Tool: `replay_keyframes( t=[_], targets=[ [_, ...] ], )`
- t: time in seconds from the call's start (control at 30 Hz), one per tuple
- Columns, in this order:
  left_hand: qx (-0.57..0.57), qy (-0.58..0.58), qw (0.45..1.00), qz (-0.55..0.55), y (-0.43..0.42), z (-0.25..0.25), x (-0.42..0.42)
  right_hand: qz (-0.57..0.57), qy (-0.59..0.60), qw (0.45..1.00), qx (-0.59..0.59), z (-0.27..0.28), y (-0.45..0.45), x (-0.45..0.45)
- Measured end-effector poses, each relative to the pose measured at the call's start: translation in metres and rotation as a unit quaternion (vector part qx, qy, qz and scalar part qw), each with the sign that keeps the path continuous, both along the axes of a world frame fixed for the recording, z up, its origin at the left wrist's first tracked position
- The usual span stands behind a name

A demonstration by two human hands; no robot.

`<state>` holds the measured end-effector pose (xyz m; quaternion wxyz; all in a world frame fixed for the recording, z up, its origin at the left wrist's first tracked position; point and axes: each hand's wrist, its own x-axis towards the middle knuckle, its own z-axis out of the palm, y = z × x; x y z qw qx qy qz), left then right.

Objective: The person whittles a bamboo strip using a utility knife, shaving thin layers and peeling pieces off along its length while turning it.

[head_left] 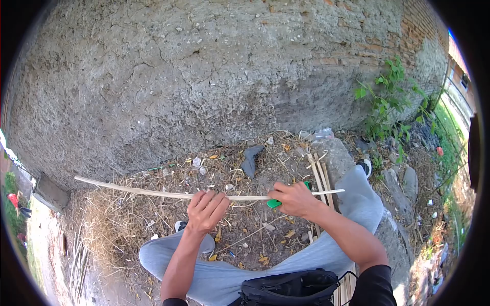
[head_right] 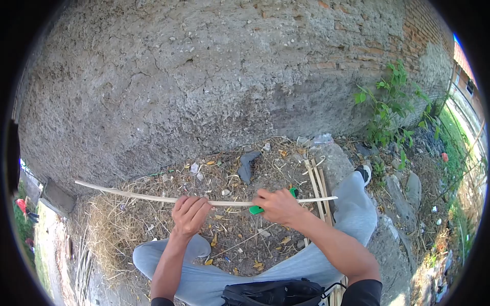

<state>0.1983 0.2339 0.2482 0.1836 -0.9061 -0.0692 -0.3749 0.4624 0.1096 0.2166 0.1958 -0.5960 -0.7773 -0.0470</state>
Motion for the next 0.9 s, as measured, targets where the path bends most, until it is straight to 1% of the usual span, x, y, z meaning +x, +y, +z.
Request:
replay_keyframes(
  t=[0.07,0.1,0.13,0.17,0.2,0.23,0.27,0.3,0.33,0.37,0.43,0.47,0.5,0.53,0.57,0.6,0.63,0.67,0.73,0.77,0.8,0.87,0.9],
  targets=[
    [0.114,-0.089,0.986,0.079,0.0,-0.006,0.002,-0.01,0.024,0.999,0.022,-0.002,0.005,-0.003],
    [0.123,-0.134,0.981,0.072,0.007,-0.018,0.002,-0.021,0.047,0.998,0.043,-0.001,0.008,-0.005],
    [0.125,-0.135,0.98,0.073,0.009,-0.021,0.005,-0.021,0.046,0.998,0.045,0.001,0.011,-0.005],
    [0.03,-0.179,0.982,0.041,0.01,-0.024,0.011,-0.03,0.096,0.989,0.104,0.003,0.014,-0.005],
    [-0.066,-0.221,0.973,0.007,0.008,-0.025,0.016,-0.039,0.146,0.975,0.163,0.006,0.016,-0.005],
    [-0.137,-0.174,0.975,0.012,0.002,-0.026,0.016,-0.041,0.146,0.975,0.164,0.01,0.018,-0.008],
    [-0.137,-0.175,0.975,0.011,-0.006,-0.03,0.019,-0.032,0.22,0.95,0.22,0.014,0.019,-0.01],
    [-0.237,-0.119,0.964,0.001,-0.014,-0.035,0.024,-0.021,0.292,0.917,0.273,0.017,0.02,-0.012],
    [-0.334,-0.061,0.941,-0.009,-0.023,-0.04,0.029,-0.021,0.29,0.917,0.274,0.015,0.021,-0.012],
    [-0.334,-0.062,0.94,-0.011,-0.032,-0.044,0.034,-0.025,0.31,0.912,0.268,0.01,0.021,-0.012],
    [-0.418,0.041,0.908,0.002,-0.048,-0.051,0.043,-0.031,0.33,0.907,0.261,0.012,0.02,-0.014],
    [-0.419,0.042,0.907,0.0,-0.052,-0.052,0.045,-0.036,0.336,0.896,0.288,0.012,0.02,-0.018],
    [-0.453,0.074,0.888,0.015,-0.055,-0.053,0.046,-0.041,0.343,0.884,0.315,0.013,0.019,-0.02],
    [-0.486,0.107,0.867,0.031,-0.058,-0.054,0.046,-0.043,0.343,0.885,0.313,0.013,0.018,-0.019],
    [-0.487,0.108,0.866,0.031,-0.054,-0.06,0.046,-0.086,0.366,0.875,0.304,0.014,0.017,-0.017],
    [-0.465,0.082,0.881,0.027,-0.046,-0.068,0.046,-0.129,0.388,0.864,0.294,0.015,0.016,-0.015],
    [-0.442,0.057,0.895,0.022,-0.041,-0.075,0.046,-0.129,0.388,0.864,0.294,0.016,0.016,-0.014],
    [-0.442,0.058,0.895,0.022,-0.041,-0.075,0.046,-0.142,0.4,0.862,0.278,0.017,0.015,-0.013],
    [-0.557,0.035,0.829,0.019,-0.042,-0.073,0.047,-0.157,0.411,0.859,0.263,0.015,0.014,-0.011],
    [-0.558,0.035,0.829,0.019,-0.044,-0.073,0.048,-0.16,0.402,0.867,0.249,0.012,0.015,-0.009],
    [-0.543,0.03,0.839,0.016,-0.048,-0.071,0.049,-0.162,0.392,0.874,0.236,0.011,0.016,-0.009],
    [-0.526,0.023,0.85,0.017,-0.052,-0.074,0.05,-0.143,0.401,0.871,0.244,0.011,0.016,-0.011],
    [-0.559,0.042,0.827,0.036,-0.052,-0.076,0.05,-0.125,0.411,0.867,0.252,0.013,0.018,-0.014]
  ],
)
